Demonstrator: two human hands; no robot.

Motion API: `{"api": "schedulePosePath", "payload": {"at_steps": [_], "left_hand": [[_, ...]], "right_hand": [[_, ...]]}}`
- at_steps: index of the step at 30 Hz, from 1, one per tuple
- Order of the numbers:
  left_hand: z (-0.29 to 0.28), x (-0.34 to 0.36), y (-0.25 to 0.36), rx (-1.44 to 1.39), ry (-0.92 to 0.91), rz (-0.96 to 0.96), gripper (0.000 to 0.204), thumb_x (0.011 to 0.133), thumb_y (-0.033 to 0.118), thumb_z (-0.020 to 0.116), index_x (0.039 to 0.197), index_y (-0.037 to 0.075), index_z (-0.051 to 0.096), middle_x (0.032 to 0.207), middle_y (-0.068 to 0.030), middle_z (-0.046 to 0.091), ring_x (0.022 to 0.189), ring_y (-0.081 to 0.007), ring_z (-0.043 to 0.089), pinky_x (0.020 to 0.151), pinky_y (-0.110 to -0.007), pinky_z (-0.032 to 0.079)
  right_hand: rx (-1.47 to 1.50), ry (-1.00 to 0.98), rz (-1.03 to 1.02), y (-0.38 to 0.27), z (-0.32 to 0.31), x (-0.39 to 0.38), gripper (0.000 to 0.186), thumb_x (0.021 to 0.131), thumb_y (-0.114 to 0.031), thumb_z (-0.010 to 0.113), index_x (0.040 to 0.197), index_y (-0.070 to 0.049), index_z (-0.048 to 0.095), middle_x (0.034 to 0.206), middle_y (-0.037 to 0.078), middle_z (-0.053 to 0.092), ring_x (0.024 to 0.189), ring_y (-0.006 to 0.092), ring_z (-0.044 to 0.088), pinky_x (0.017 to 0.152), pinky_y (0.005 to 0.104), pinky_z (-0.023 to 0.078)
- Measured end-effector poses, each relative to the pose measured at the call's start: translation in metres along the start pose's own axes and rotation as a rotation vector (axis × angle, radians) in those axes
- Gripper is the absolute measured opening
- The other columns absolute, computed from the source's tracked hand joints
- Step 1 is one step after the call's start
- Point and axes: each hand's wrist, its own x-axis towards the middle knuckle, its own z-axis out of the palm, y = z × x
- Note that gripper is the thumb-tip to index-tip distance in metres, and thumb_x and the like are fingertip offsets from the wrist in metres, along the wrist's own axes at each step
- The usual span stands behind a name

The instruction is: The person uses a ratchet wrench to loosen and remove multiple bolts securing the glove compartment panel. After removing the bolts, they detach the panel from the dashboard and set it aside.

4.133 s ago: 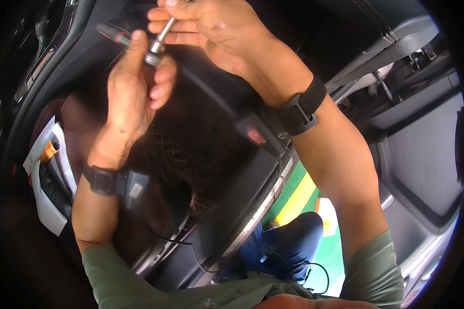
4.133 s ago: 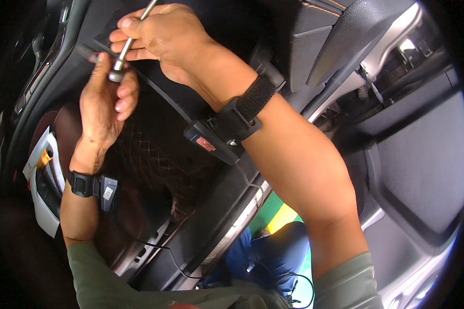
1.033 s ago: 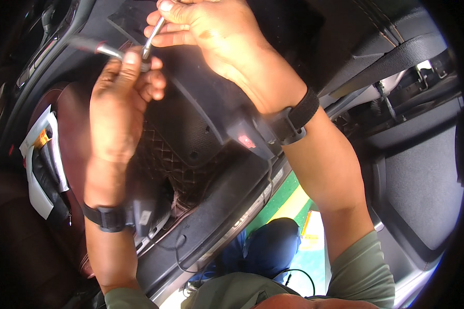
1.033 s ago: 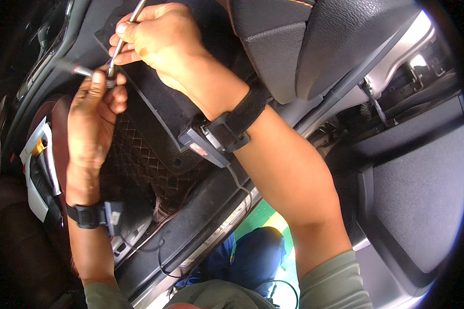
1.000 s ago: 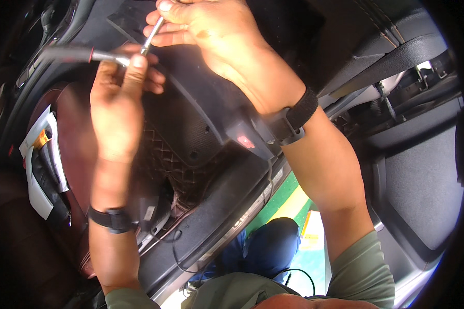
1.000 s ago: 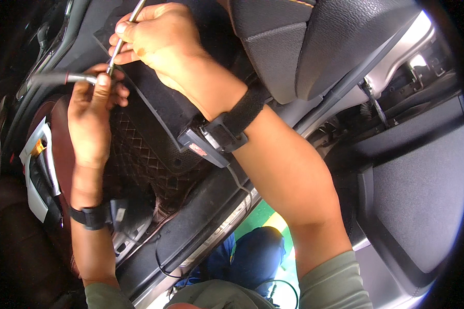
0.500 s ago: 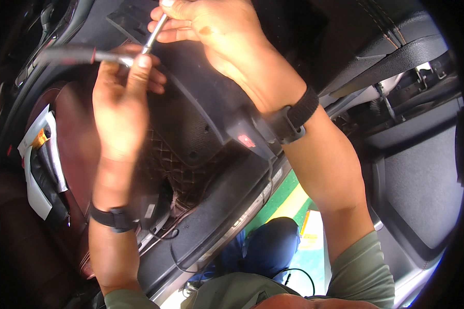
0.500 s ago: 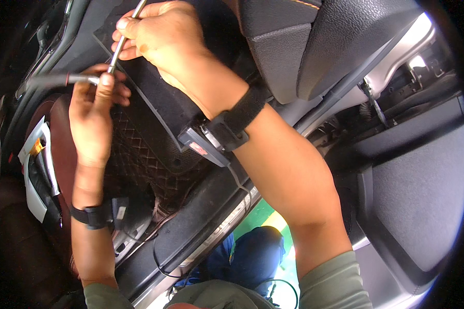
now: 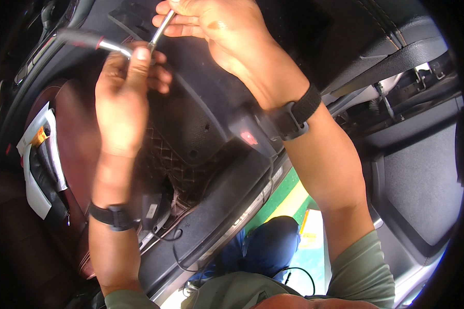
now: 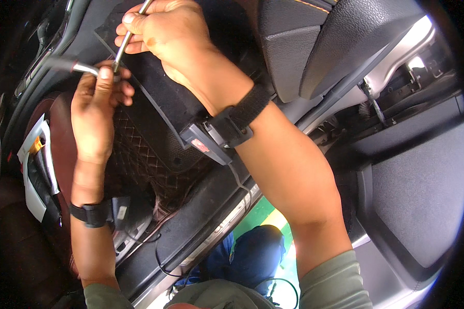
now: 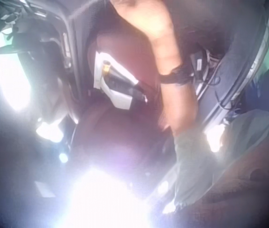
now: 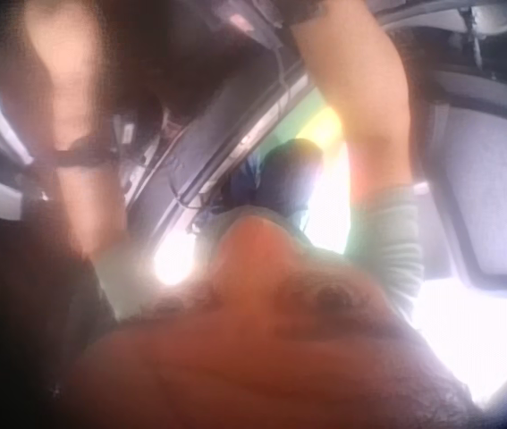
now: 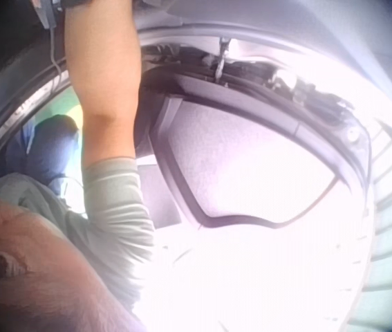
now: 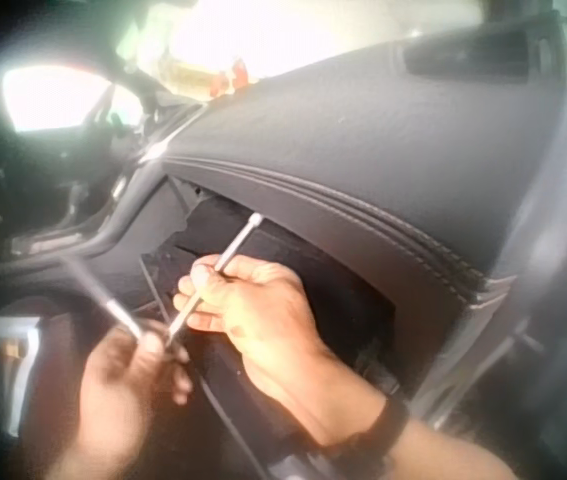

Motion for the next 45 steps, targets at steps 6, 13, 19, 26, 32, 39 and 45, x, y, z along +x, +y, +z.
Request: {"api": "schedulePosePath", "payload": {"at_steps": [6,13,19,26,32,39,45], "left_hand": [[0.004,-0.006,-0.005,0.311,0.043,0.135,0.033,0.110,0.028,0.052,0.114,-0.004,0.061,0.090,-0.0068,0.068,0.067,-0.0126,0.062,0.062,-0.026,0.051],[-0.026,0.008,0.011,-0.524,-0.287,-0.449,0.045,0.113,0.038,0.041,0.113,-0.002,0.062,0.090,-0.0088,0.068,0.060,-0.0093,0.056,0.053,-0.022,0.043],[-0.010,-0.007,-0.010,0.627,0.099,0.408,0.021,0.097,0.013,0.073,0.112,-0.001,0.068,0.097,-0.0127,0.071,0.084,-0.0223,0.072,0.075,-0.032,0.058],[0.005,-0.006,-0.013,0.215,0.147,0.145,0.026,0.103,0.020,0.065,0.118,-0.002,0.067,0.092,-0.0092,0.073,0.079,-0.0181,0.070,0.074,-0.027,0.055],[-0.026,0.012,0.003,-0.616,-0.183,-0.378,0.034,0.111,0.029,0.049,0.121,-0.001,0.060,0.100,-0.0139,0.070,0.074,-0.0134,0.064,0.064,-0.022,0.054],[0.001,-0.002,-0.005,0.668,0.041,0.755,0.015,0.091,0.001,0.073,0.105,-0.001,0.068,0.111,-0.0119,0.069,0.104,-0.0276,0.069,0.091,-0.033,0.054],[0.004,0.003,0.012,-0.168,0.057,-0.169,0.044,0.112,0.036,0.043,0.117,-0.006,0.058,0.102,-0.0155,0.070,0.084,-0.0230,0.072,0.078,-0.028,0.062]], "right_hand": [[-0.105,0.052,0.033,-0.008,-0.001,-0.004,0.017,0.099,-0.012,0.070,0.107,0.002,0.066,0.094,0.010,0.071,0.082,0.0208,0.072,0.076,0.0305,0.059],[0.008,-0.030,0.015,-0.011,0.000,-0.007,0.016,0.099,-0.015,0.070,0.104,0.000,0.068,0.094,0.009,0.071,0.087,0.0208,0.072,0.079,0.0322,0.058],[-0.031,0.074,0.029,-0.007,0.001,-0.003,0.016,0.098,-0.012,0.071,0.105,0.002,0.068,0.093,0.010,0.071,0.085,0.0229,0.073,0.078,0.0328,0.060],[-0.075,0.100,0.018,-0.008,0.005,-0.002,0.017,0.097,-0.015,0.072,0.106,0.000,0.069,0.094,0.011,0.072,0.086,0.0240,0.073,0.080,0.0342,0.061],[-0.036,0.086,0.020,-0.016,0.004,-0.007,0.017,0.099,-0.016,0.070,0.108,-0.002,0.068,0.098,0.010,0.072,0.094,0.0245,0.073,0.087,0.0380,0.059],[-0.096,0.122,0.008,-0.012,-0.002,-0.004,0.016,0.099,-0.017,0.071,0.100,-0.001,0.070,0.095,0.010,0.073,0.090,0.0239,0.073,0.081,0.0347,0.060],[-0.070,0.140,0.014,-0.015,0.004,-0.006,0.019,0.098,-0.020,0.073,0.097,-0.001,0.070,0.089,0.008,0.071,0.084,0.0205,0.072,0.078,0.0317,0.059]]}}
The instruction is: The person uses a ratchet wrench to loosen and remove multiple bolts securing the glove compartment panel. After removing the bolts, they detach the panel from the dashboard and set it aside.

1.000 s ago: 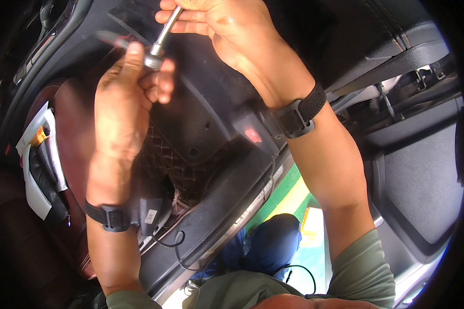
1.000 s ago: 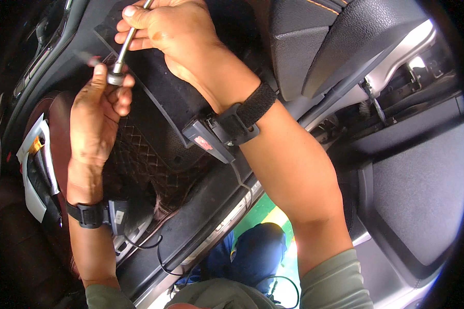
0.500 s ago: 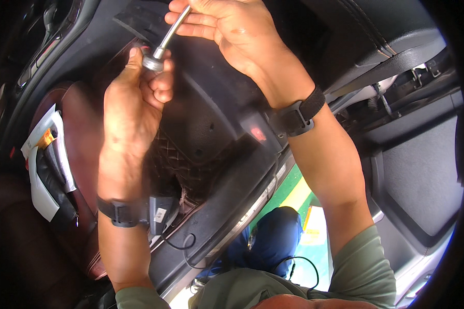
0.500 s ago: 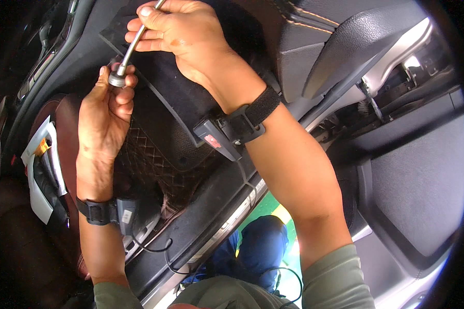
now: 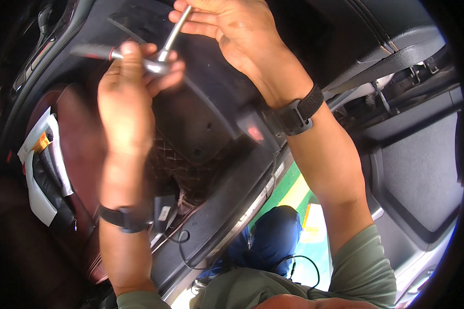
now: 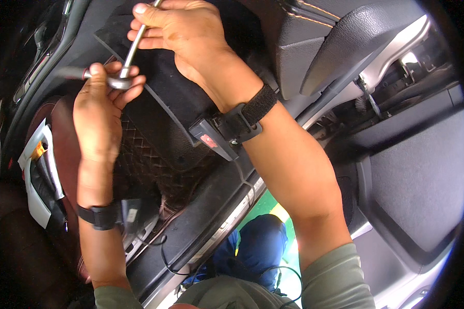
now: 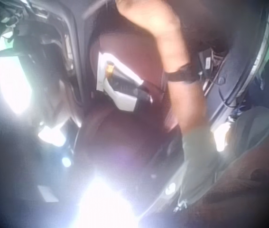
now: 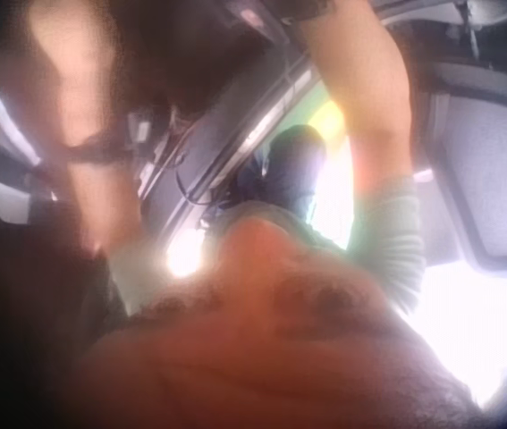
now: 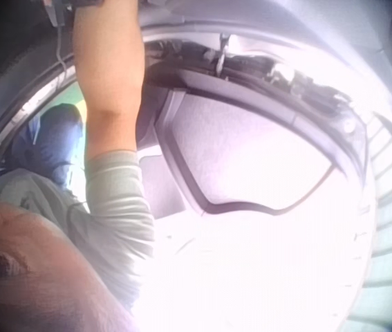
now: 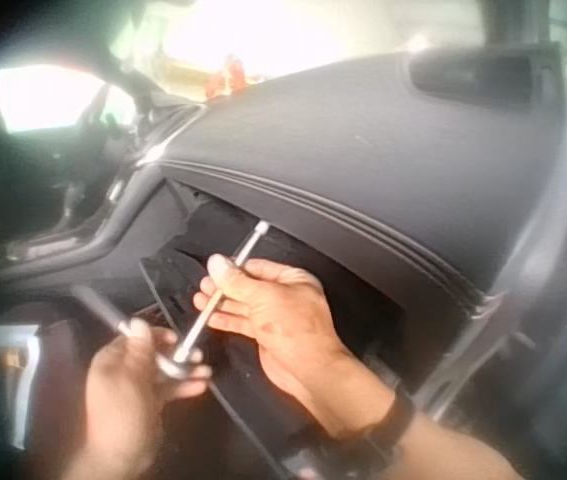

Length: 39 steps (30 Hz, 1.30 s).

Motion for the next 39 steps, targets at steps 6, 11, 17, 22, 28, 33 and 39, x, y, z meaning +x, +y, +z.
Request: {"api": "schedulePosePath", "payload": {"at_steps": [6,11,17,22,28,33,39], "left_hand": [[-0.016,0.004,0.012,-0.249,-0.212,-0.223,0.038,0.111,0.032,0.049,0.117,-0.004,0.060,0.107,-0.0145,0.071,0.076,-0.0132,0.067,0.066,-0.021,0.056],[-0.007,-0.004,-0.015,0.115,-0.042,0.356,0.027,0.094,-0.008,0.068,0.116,0.000,0.057,0.104,-0.0099,0.068,0.086,-0.0188,0.070,0.073,-0.030,0.059],[-0.002,-0.008,-0.022,0.512,-0.061,0.476,0.028,0.099,0.002,0.066,0.124,-0.004,0.055,0.117,-0.0158,0.069,0.092,-0.0187,0.072,0.083,-0.028,0.059],[-0.011,-0.006,-0.003,0.005,-0.212,0.018,0.033,0.107,0.018,0.057,0.126,-0.008,0.055,0.110,-0.0199,0.071,0.083,-0.0218,0.074,0.073,-0.029,0.062],[-0.037,0.015,0.003,-0.635,-0.479,-0.336,0.034,0.109,0.028,0.053,0.113,-0.005,0.059,0.098,-0.0169,0.072,0.077,-0.0198,0.069,0.066,-0.028,0.056],[-0.014,0.006,-0.008,-0.082,-0.211,-0.031,0.021,0.107,0.017,0.058,0.121,0.001,0.061,0.103,-0.0139,0.071,0.078,-0.0165,0.067,0.065,-0.026,0.055],[-0.007,0.001,-0.024,0.682,0.022,0.360,0.031,0.098,0.022,0.074,0.122,0.004,0.066,0.092,0.0007,0.064,0.073,-0.0052,0.056,0.059,-0.019,0.044]], "right_hand": [[-0.023,0.003,-0.019,0.000,-0.002,0.002,0.021,0.096,-0.023,0.075,0.093,-0.002,0.071,0.086,0.006,0.071,0.078,0.0157,0.069,0.073,0.0278,0.056],[-0.041,0.021,0.008,0.000,0.001,0.005,0.021,0.095,-0.023,0.077,0.093,-0.003,0.072,0.086,0.006,0.072,0.077,0.0146,0.069,0.072,0.0270,0.055],[-0.048,0.058,-0.004,-0.003,-0.001,0.000,0.021,0.094,-0.024,0.079,0.091,-0.005,0.071,0.084,0.005,0.071,0.075,0.0146,0.068,0.073,0.0282,0.055],[-0.015,-0.020,-0.042,0.000,-0.005,0.004,0.019,0.098,-0.023,0.073,0.101,-0.004,0.070,0.096,0.007,0.072,0.086,0.0159,0.069,0.082,0.0301,0.055],[0.033,-0.007,-0.047,-0.013,0.005,-0.002,0.035,0.106,-0.024,0.059,0.133,-0.001,0.058,0.124,0.013,0.068,0.109,0.0217,0.067,0.094,0.0340,0.053],[0.109,0.049,-0.063,-0.016,0.006,0.009,0.039,0.107,-0.024,0.058,0.138,0.000,0.055,0.130,0.012,0.066,0.116,0.0225,0.065,0.099,0.0346,0.051],[0.181,0.079,-0.143,-0.008,0.001,0.016,0.026,0.103,-0.020,0.066,0.122,-0.003,0.064,0.114,0.009,0.069,0.104,0.0205,0.067,0.096,0.0342,0.052]]}}
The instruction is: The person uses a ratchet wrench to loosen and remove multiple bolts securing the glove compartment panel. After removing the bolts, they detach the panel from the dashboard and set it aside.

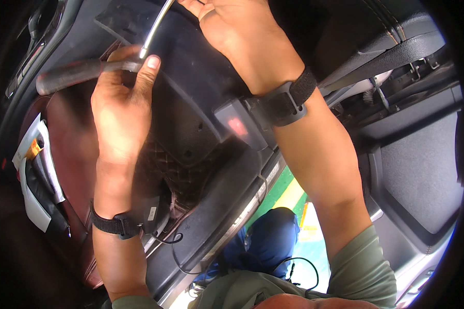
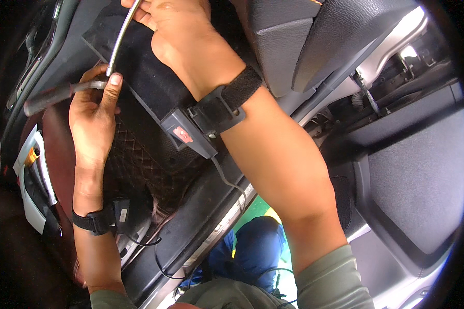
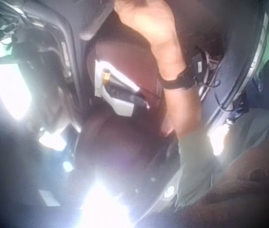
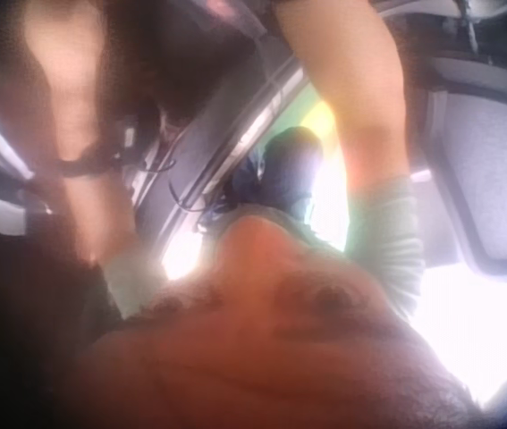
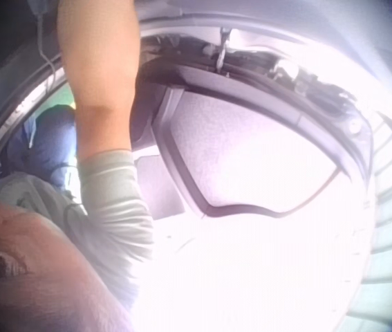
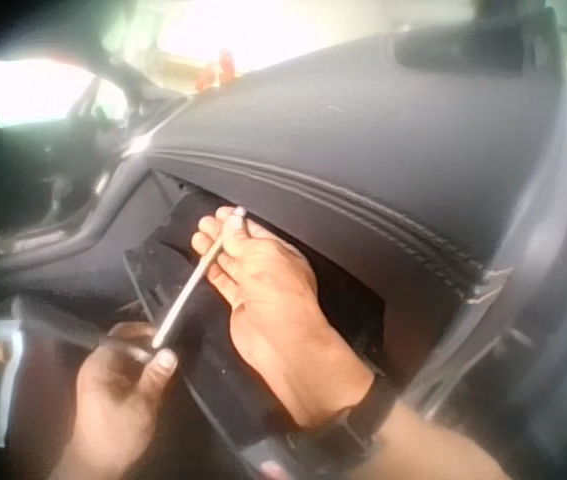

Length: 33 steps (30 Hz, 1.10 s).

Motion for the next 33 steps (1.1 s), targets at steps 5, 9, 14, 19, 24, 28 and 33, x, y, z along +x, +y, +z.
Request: {"api": "schedulePosePath", "payload": {"at_steps": [5,9,14,19,24,28,33], "left_hand": [[0.000,-0.003,0.007,-0.186,-0.115,-0.164,0.034,0.102,0.027,0.067,0.124,0.001,0.065,0.081,0.0011,0.060,0.062,-0.0050,0.050,0.050,-0.020,0.039],[-0.014,0.004,0.020,-0.660,-0.294,-0.516,0.048,0.108,0.038,0.054,0.125,-0.006,0.062,0.078,-0.0008,0.060,0.053,-0.0038,0.047,0.040,-0.018,0.033],[-0.027,0.012,0.000,-1.198,-0.555,-0.613,0.045,0.109,0.037,0.052,0.119,-0.006,0.062,0.077,-0.0048,0.062,0.053,-0.0075,0.052,0.042,-0.021,0.039],[0.003,-0.001,0.002,-0.530,-0.066,-0.151,0.022,0.102,0.012,0.065,0.122,0.004,0.062,0.086,-0.0064,0.067,0.065,-0.0121,0.060,0.055,-0.025,0.049],[0.010,-0.010,-0.004,0.030,-0.017,0.080,0.028,0.101,0.014,0.068,0.125,0.000,0.061,0.091,-0.0057,0.068,0.068,-0.0107,0.060,0.060,-0.024,0.048],[-0.004,-0.003,0.007,-0.716,-0.219,-0.382,0.046,0.110,0.039,0.047,0.123,-0.002,0.061,0.088,-0.0043,0.064,0.059,-0.0081,0.051,0.048,-0.020,0.038],[-0.016,0.007,0.003,-0.891,-0.415,-0.513,0.055,0.111,0.047,0.040,0.124,-0.003,0.061,0.091,-0.0037,0.063,0.060,-0.0058,0.048,0.046,-0.018,0.035]], "right_hand": [[-0.053,0.035,-0.010,-0.001,0.001,0.005,0.027,0.099,-0.022,0.071,0.118,-0.005,0.065,0.110,0.008,0.070,0.100,0.0198,0.067,0.094,0.0332,0.051],[0.014,-0.030,0.016,-0.004,-0.004,0.002,0.026,0.100,-0.023,0.069,0.118,-0.005,0.065,0.110,0.007,0.070,0.101,0.0195,0.067,0.094,0.0338,0.050],[0.042,-0.066,0.056,-0.015,0.006,-0.008,0.022,0.104,-0.019,0.062,0.118,-0.003,0.065,0.111,0.008,0.070,0.100,0.0199,0.067,0.096,0.0355,0.050],[0.047,-0.018,0.057,-0.003,0.001,0.009,0.018,0.102,-0.017,0.064,0.115,-0.004,0.064,0.108,0.009,0.070,0.099,0.0188,0.066,0.094,0.0342,0.051],[0.079,-0.068,0.016,-0.002,-0.004,0.005,0.017,0.101,-0.017,0.066,0.112,-0.005,0.065,0.106,0.007,0.070,0.098,0.0183,0.066,0.093,0.0340,0.051],[0.098,-0.100,-0.011,-0.002,-0.007,0.003,0.016,0.100,-0.018,0.068,0.110,-0.005,0.065,0.104,0.007,0.070,0.097,0.0180,0.066,0.092,0.0338,0.051],[0.115,-0.119,-0.026,0.000,-0.007,0.001,0.015,0.099,-0.018,0.070,0.108,-0.006,0.065,0.101,0.005,0.069,0.096,0.0177,0.065,0.091,0.0336,0.052]]}}
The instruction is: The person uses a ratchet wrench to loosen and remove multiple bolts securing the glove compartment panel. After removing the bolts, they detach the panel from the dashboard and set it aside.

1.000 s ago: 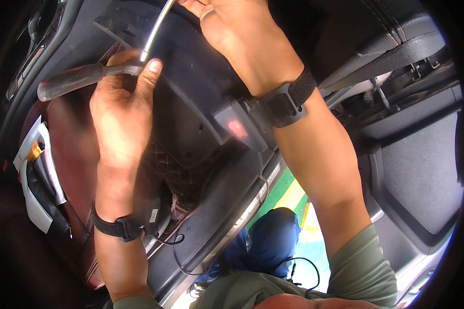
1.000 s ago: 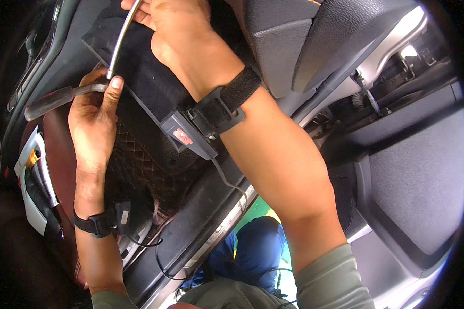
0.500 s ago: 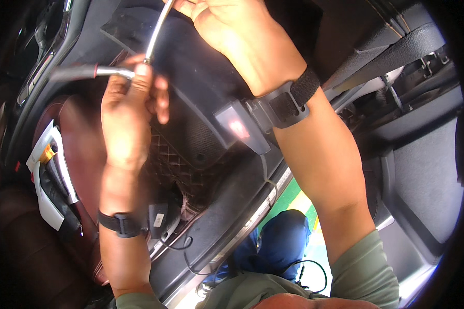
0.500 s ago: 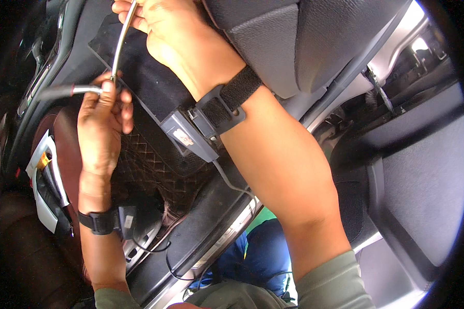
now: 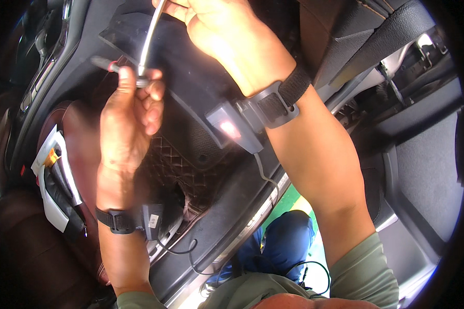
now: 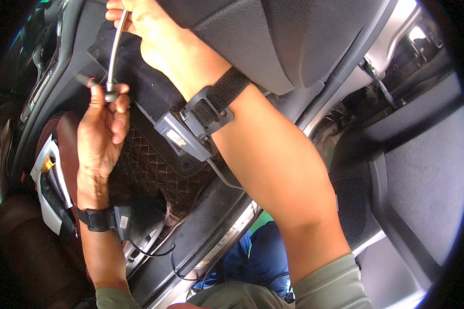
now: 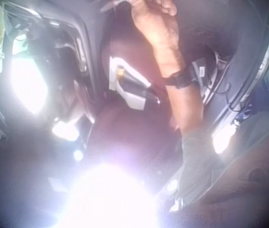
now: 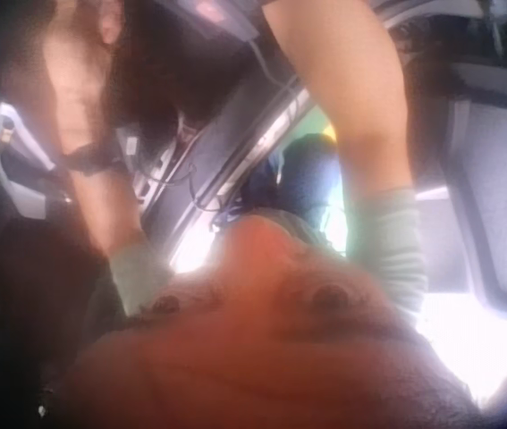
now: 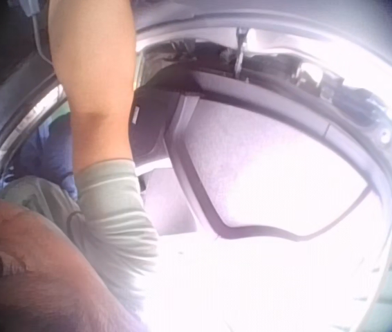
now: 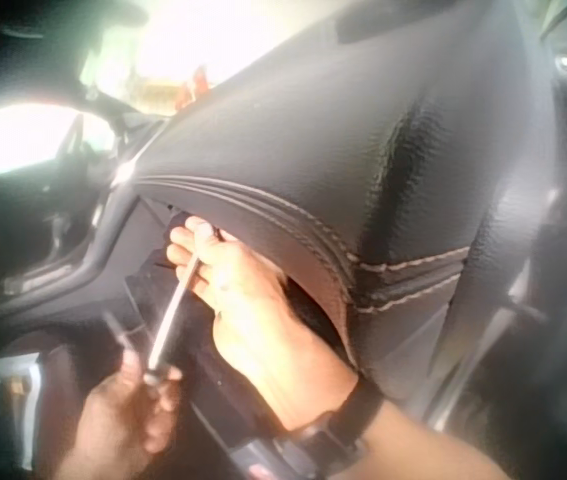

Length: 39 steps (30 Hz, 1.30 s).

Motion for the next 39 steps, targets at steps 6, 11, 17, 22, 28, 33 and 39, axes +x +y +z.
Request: {"api": "schedulePosePath", "payload": {"at_steps": [6,11,17,22,28,33,39], "left_hand": [[0.006,0.004,-0.026,0.739,0.333,0.521,0.030,0.106,0.025,0.061,0.123,0.001,0.063,0.086,-0.0028,0.066,0.065,-0.0081,0.057,0.054,-0.022,0.044],[0.001,-0.002,0.003,-0.046,0.014,-0.009,0.059,0.111,0.048,0.039,0.119,-0.005,0.063,0.077,-0.0026,0.061,0.050,-0.0073,0.048,0.040,-0.020,0.033],[0.013,-0.005,-0.002,0.126,0.148,-0.025,0.057,0.112,0.048,0.037,0.120,-0.003,0.061,0.080,-0.0036,0.062,0.051,-0.0064,0.047,0.040,-0.018,0.034],[0.016,0.002,-0.019,1.060,0.479,0.616,0.029,0.107,0.026,0.060,0.122,0.002,0.063,0.084,-0.0016,0.065,0.065,-0.0058,0.055,0.054,-0.020,0.046],[0.006,0.003,-0.020,0.838,0.480,0.529,0.031,0.108,0.030,0.058,0.121,0.002,0.064,0.084,-0.0011,0.064,0.067,-0.0057,0.055,0.054,-0.020,0.043],[-0.002,-0.001,0.013,-0.255,0.057,-0.032,0.055,0.113,0.045,0.033,0.114,-0.003,0.060,0.074,-0.0006,0.052,0.048,-0.0071,0.039,0.035,-0.020,0.029],[0.005,0.001,-0.012,0.501,0.176,0.413,0.032,0.109,0.027,0.054,0.130,0.004,0.061,0.108,-0.0096,0.071,0.077,-0.0090,0.060,0.064,-0.023,0.049]], "right_hand": [[-0.038,0.022,0.002,0.003,0.001,0.003,0.015,0.099,-0.018,0.069,0.108,-0.007,0.066,0.099,0.004,0.069,0.094,0.0163,0.065,0.089,0.0316,0.051],[-0.044,0.014,-0.021,0.003,-0.007,0.007,0.015,0.099,-0.019,0.070,0.106,-0.007,0.066,0.098,0.004,0.069,0.093,0.0156,0.064,0.087,0.0308,0.051],[-0.012,-0.034,-0.024,0.009,-0.005,0.007,0.016,0.099,-0.021,0.070,0.106,-0.007,0.065,0.098,0.004,0.068,0.093,0.0156,0.064,0.087,0.0307,0.051],[-0.014,-0.071,-0.076,0.003,-0.011,0.008,0.017,0.098,-0.022,0.071,0.106,-0.007,0.065,0.099,0.004,0.068,0.093,0.0155,0.064,0.087,0.0307,0.051],[-0.039,-0.052,-0.007,0.008,-0.002,0.007,0.022,0.099,-0.023,0.070,0.111,-0.006,0.065,0.105,0.006,0.069,0.099,0.0178,0.064,0.090,0.0320,0.051],[0.037,-0.084,0.004,0.001,-0.007,0.000,0.024,0.101,-0.023,0.065,0.117,-0.005,0.065,0.113,0.008,0.069,0.103,0.0196,0.066,0.095,0.0351,0.052],[0.037,-0.100,-0.106,0.011,-0.016,0.006,0.018,0.103,-0.019,0.062,0.113,-0.005,0.065,0.106,0.008,0.070,0.099,0.0195,0.066,0.092,0.0344,0.053]]}}
